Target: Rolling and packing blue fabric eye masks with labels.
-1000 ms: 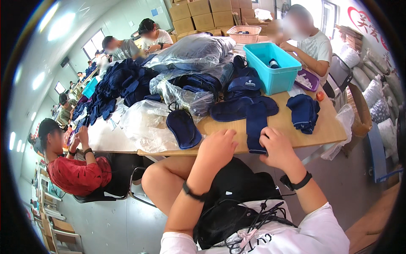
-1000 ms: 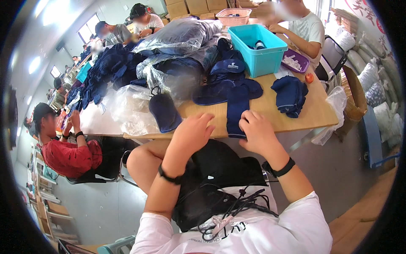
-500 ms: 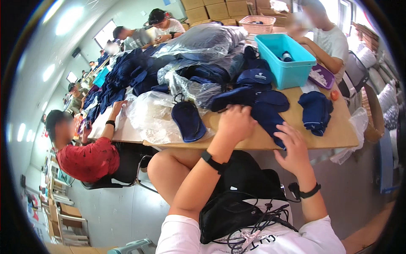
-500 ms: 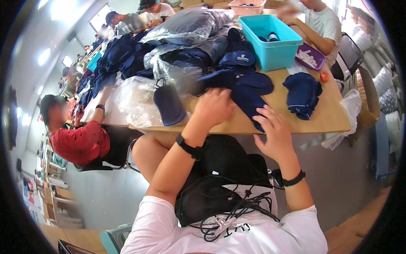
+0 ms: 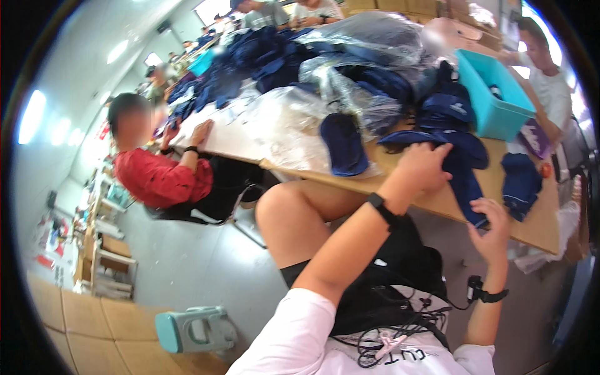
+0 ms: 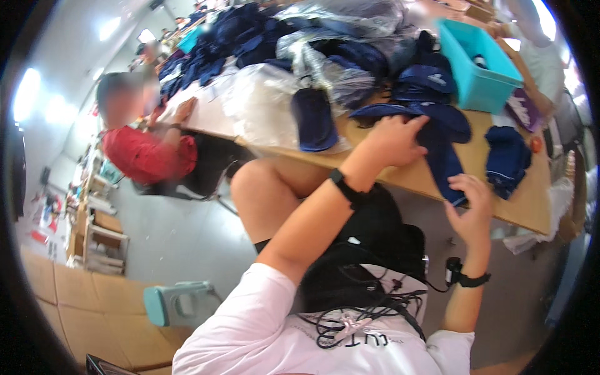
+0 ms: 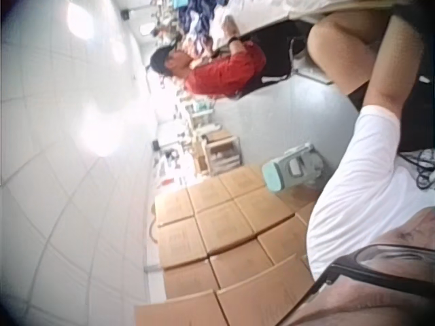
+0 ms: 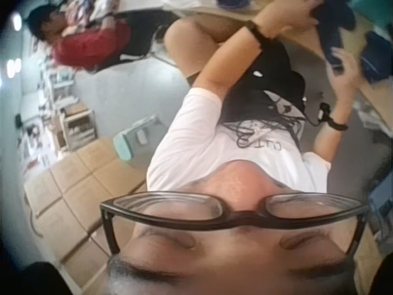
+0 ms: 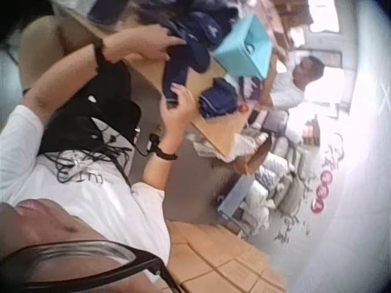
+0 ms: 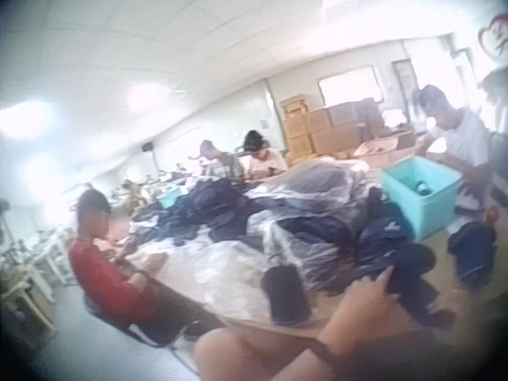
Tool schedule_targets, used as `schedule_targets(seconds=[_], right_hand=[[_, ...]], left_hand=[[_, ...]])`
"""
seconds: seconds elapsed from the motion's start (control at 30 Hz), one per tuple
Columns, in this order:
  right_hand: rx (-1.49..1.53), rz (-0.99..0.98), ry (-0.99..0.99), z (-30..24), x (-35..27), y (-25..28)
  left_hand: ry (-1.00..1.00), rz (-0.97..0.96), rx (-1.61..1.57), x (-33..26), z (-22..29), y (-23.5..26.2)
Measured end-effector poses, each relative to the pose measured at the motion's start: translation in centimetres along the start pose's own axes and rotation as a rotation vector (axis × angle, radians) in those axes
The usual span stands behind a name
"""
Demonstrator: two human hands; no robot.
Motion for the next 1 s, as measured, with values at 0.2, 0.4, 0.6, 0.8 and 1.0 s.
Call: schedule_targets(seconds=[0.2,0.4,0.6,0.8,1.0], right_hand=[[0.019,-0.02,-0.005,2.3,-1.0,-1.1],[-0.004,0.004,-0.006,6.5,-2.8,-3.4],[-0.057,-0.022,-0.02,3.3,-1.3,-2.6],[0.095,-0.009,-0.088,1.5,-0.7,-2.6],[0.029,0.018,-0.113,2.6,-1.9,-0.3]], left_hand=[[-0.087,-0.044,0.155,-1.1,1.7,-0.4],[-0.126,0.33,0.185,-3.3,3.0,4.3],[-0.063,0.27,0.306,-3.5,-2.6,4.2],[0.146,0.049,0.549,-3.8,-4.8,6.5],[0.001,0.173,0.251,-1.9,1.5,12.5]])
Point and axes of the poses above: each hand's wrist, its own x-axis towards the middle knuckle, its own y-axis out of the back of the hand, z = x × y, the point moved 3 cm from there along x, towards the middle knuckle, and after that the axes turned 9 degrees about -x, right-handed, at the moved point
